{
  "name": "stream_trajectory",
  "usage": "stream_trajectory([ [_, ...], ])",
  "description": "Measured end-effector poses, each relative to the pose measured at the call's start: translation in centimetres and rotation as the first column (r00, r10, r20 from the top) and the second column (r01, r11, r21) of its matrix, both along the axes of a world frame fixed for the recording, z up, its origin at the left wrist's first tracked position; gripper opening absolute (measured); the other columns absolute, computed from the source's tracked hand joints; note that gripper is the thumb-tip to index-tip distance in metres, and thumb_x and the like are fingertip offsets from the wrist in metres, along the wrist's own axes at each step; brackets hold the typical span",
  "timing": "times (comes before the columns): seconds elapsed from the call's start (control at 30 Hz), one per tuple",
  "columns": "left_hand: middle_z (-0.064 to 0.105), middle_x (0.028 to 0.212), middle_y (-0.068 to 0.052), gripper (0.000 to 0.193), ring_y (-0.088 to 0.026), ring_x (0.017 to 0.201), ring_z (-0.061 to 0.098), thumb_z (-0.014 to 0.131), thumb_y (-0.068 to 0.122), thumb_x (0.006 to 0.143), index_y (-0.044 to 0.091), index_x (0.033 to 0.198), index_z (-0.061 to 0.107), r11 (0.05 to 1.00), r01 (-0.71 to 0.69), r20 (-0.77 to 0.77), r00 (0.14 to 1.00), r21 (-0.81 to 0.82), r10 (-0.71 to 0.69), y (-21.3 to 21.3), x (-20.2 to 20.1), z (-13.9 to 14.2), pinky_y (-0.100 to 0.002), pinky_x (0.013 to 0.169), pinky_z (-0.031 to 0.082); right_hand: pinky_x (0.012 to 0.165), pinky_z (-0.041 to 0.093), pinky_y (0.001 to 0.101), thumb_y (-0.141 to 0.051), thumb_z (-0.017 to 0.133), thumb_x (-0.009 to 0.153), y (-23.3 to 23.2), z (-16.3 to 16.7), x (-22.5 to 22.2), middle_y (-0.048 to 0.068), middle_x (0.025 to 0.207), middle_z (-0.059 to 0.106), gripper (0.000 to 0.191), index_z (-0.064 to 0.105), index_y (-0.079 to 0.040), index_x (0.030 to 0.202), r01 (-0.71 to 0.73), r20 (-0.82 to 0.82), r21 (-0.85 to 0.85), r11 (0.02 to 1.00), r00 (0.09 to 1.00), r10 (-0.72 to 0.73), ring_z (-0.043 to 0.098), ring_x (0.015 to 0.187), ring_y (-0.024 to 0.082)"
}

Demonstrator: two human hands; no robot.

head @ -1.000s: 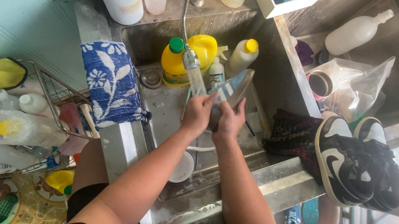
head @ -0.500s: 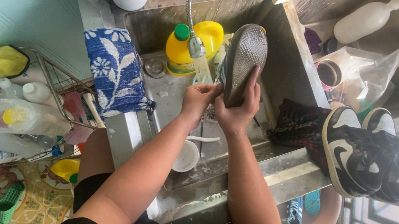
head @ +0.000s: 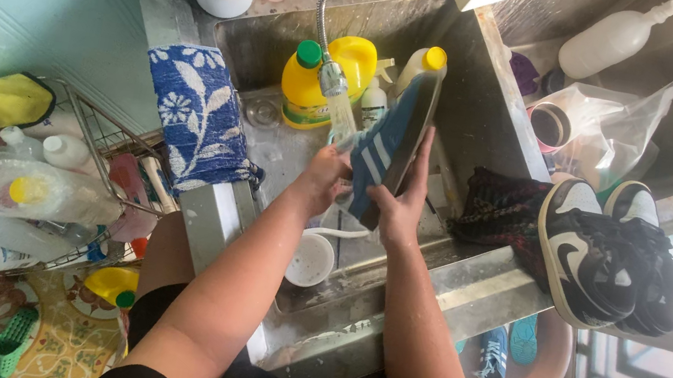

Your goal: The person scrubs a sneaker with an orange sponge at a stainless steel sink, then rinses it under the tap and sets it in a basin. They take a baseball cap from a plastic bag, wet it under running water, and scrub it with the sponge.

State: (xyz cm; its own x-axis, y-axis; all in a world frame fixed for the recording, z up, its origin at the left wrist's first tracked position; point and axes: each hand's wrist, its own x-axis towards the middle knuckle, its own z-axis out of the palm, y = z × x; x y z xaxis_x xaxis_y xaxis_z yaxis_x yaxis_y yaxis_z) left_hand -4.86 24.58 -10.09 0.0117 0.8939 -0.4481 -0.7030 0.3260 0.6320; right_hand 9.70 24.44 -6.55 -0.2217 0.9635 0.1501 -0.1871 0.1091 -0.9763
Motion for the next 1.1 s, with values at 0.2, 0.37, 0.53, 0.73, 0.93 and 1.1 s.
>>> stream_trajectory([
  [0.2,0.073,0.112,-0.014,0.058,-0.023,0.095,0.070,0.055,-0.008,0.082,-0.001,0.139,0.063,0.994,0.082,-0.238,0.969,0.078,-0.061,-2.2,0.8,-0.2,-0.037,0.082,0.057,0.090,0.058,0.0422,-0.012,0.055,0.077,-0.2,-2.8,2.3,0.017,0.119,0.065,0.061,0.054,0.000,0.137,-0.227,-0.288,-0.673,0.703,0.957,0.033,0.068,0.101,0.030],
  [0.37,0.075,0.118,-0.024,0.059,-0.036,0.111,0.070,0.051,-0.007,0.082,0.002,0.139,0.062,0.987,-0.109,-0.800,0.578,0.120,0.161,-4.7,2.6,-1.1,-0.042,0.095,0.053,0.084,0.060,0.0386,-0.042,0.058,0.096,0.9,-3.5,0.9,0.017,0.106,0.073,0.058,0.059,0.004,0.130,-0.296,-0.303,-0.796,0.527,0.950,0.076,0.074,0.089,0.027],
  [0.53,0.066,0.120,-0.030,0.066,-0.045,0.112,0.065,0.052,-0.003,0.081,0.007,0.147,0.051,0.992,-0.126,-0.919,0.392,-0.019,0.032,-6.3,2.4,-0.7,-0.048,0.096,0.051,0.078,0.057,0.0362,-0.042,0.066,0.093,1.3,-3.0,-1.0,0.008,0.107,0.071,0.052,0.059,-0.007,0.131,-0.222,-0.036,-0.681,0.698,0.962,0.270,0.071,0.089,0.018],
  [0.73,0.066,0.123,-0.029,0.065,-0.043,0.114,0.065,0.056,0.001,0.086,0.011,0.150,0.050,0.993,-0.113,-0.926,0.377,-0.019,0.025,-6.2,2.2,-0.6,-0.046,0.097,0.053,0.077,0.057,0.0356,-0.037,0.067,0.096,1.6,-3.8,-1.6,0.009,0.105,0.070,0.047,0.059,-0.003,0.128,-0.154,0.034,-0.694,0.703,0.969,0.245,0.069,0.090,0.019],
  [0.93,0.067,0.125,-0.023,0.067,-0.038,0.116,0.065,0.062,0.008,0.085,0.015,0.150,0.049,0.986,-0.164,-0.887,0.454,0.004,0.079,-5.0,2.4,-0.5,-0.043,0.096,0.051,0.083,0.056,0.0349,-0.039,0.063,0.095,2.3,-3.7,-1.2,0.010,0.113,0.069,0.053,0.054,-0.007,0.136,-0.162,-0.048,-0.681,0.714,0.983,0.178,0.068,0.098,0.020],
  [1.1,0.069,0.125,-0.023,0.062,-0.037,0.118,0.067,0.073,0.015,0.084,0.009,0.143,0.057,0.966,-0.212,-0.896,0.386,0.148,0.222,-4.2,2.1,-1.0,-0.040,0.099,0.052,0.086,0.052,0.0406,-0.035,0.073,0.088,2.0,-1.9,-0.7,0.010,0.128,0.064,0.074,0.041,-0.016,0.151,-0.192,0.053,-0.694,0.694,0.948,0.314,0.063,0.108,0.024],
])
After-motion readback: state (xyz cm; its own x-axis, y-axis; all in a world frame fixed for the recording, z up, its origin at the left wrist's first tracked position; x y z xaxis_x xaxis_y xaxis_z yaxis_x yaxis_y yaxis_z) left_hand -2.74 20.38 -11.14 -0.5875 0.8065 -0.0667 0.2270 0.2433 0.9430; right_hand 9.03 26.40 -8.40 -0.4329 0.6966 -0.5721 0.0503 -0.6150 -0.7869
